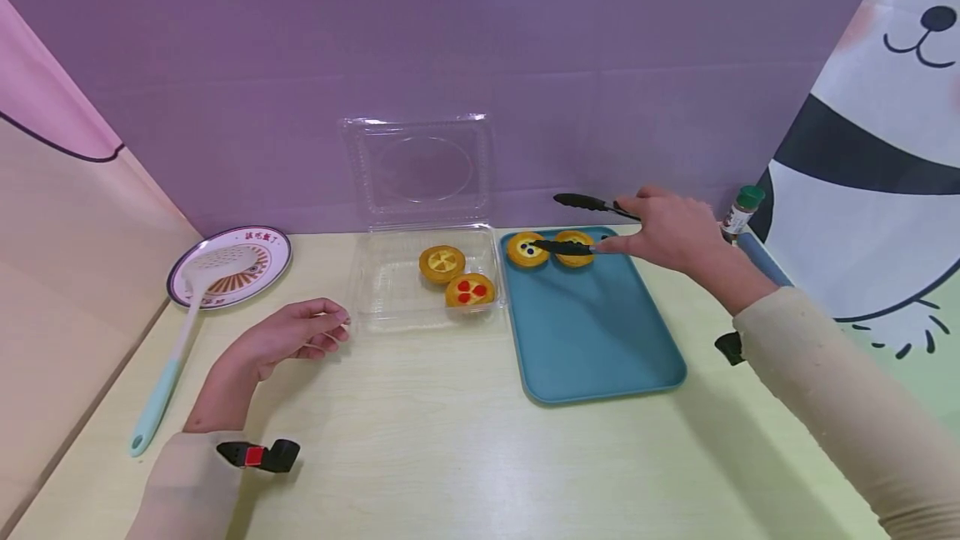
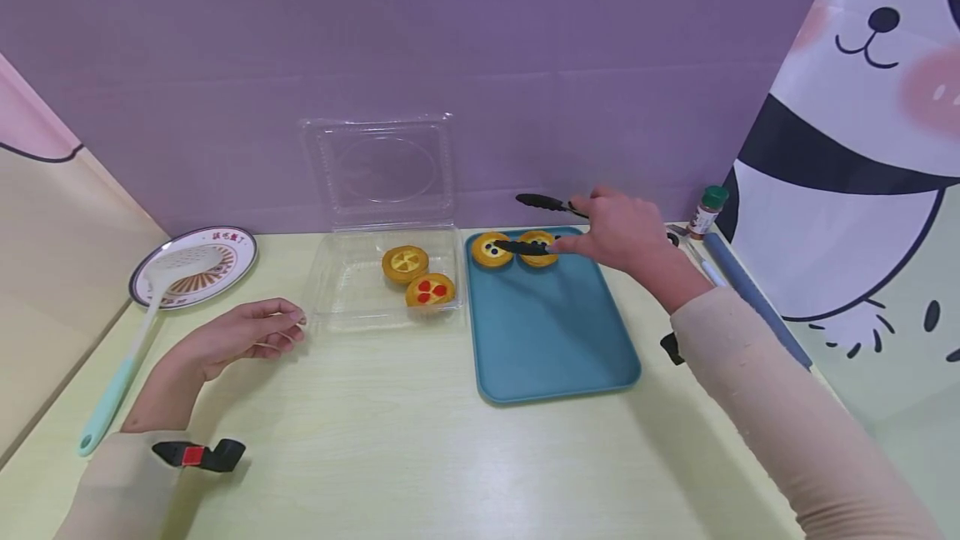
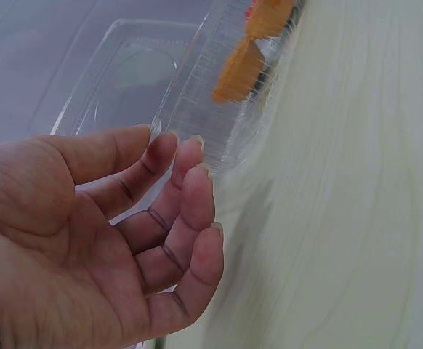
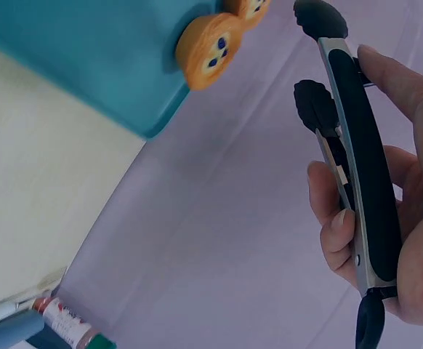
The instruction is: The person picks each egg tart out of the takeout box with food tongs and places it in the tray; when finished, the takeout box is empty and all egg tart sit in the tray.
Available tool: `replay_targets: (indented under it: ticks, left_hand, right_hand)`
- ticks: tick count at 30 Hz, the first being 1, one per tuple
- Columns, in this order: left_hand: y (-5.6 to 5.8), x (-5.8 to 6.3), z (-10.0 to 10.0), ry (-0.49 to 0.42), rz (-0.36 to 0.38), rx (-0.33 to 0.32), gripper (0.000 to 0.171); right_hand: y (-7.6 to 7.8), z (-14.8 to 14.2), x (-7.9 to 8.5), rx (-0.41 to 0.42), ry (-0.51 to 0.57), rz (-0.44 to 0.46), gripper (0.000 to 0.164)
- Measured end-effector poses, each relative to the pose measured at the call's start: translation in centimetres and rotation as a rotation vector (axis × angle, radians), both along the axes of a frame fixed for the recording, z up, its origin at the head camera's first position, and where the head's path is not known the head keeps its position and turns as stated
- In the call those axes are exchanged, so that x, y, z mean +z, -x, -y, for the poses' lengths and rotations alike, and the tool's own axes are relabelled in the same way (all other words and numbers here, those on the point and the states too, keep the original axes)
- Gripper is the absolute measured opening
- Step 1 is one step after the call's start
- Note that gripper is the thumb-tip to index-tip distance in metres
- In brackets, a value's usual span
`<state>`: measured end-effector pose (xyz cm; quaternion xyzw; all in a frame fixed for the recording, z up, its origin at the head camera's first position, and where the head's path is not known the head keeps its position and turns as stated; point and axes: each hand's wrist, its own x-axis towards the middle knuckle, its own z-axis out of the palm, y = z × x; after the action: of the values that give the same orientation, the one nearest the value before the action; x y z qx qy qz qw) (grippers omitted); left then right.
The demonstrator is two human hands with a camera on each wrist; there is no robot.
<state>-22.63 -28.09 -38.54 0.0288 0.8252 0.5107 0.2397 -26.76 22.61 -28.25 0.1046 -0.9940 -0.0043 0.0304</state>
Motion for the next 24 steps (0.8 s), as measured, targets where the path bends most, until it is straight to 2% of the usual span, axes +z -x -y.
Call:
replay_targets:
  ticks: [11, 19, 24]
  left_hand:
    - [-0.1, 0.0, 0.0, -0.008, 0.005, -0.002, 0.030]
    - [-0.3, 0.2, 0.1, -0.002, 0.005, 0.003, 0.034]
    - [-0.2, 0.3, -0.1, 0.002, -0.001, 0.004, 0.035]
  right_hand:
    - [-0.8, 3.6, 0.2, 0.080, 0.114, 0.009, 0.086]
    - [-1.0, 7.2, -0.7, 0.111, 0.168, 0.029, 0.091]
    - [-1.0, 9.1, -1.4, 0.097, 0.191, 0.081, 0.091]
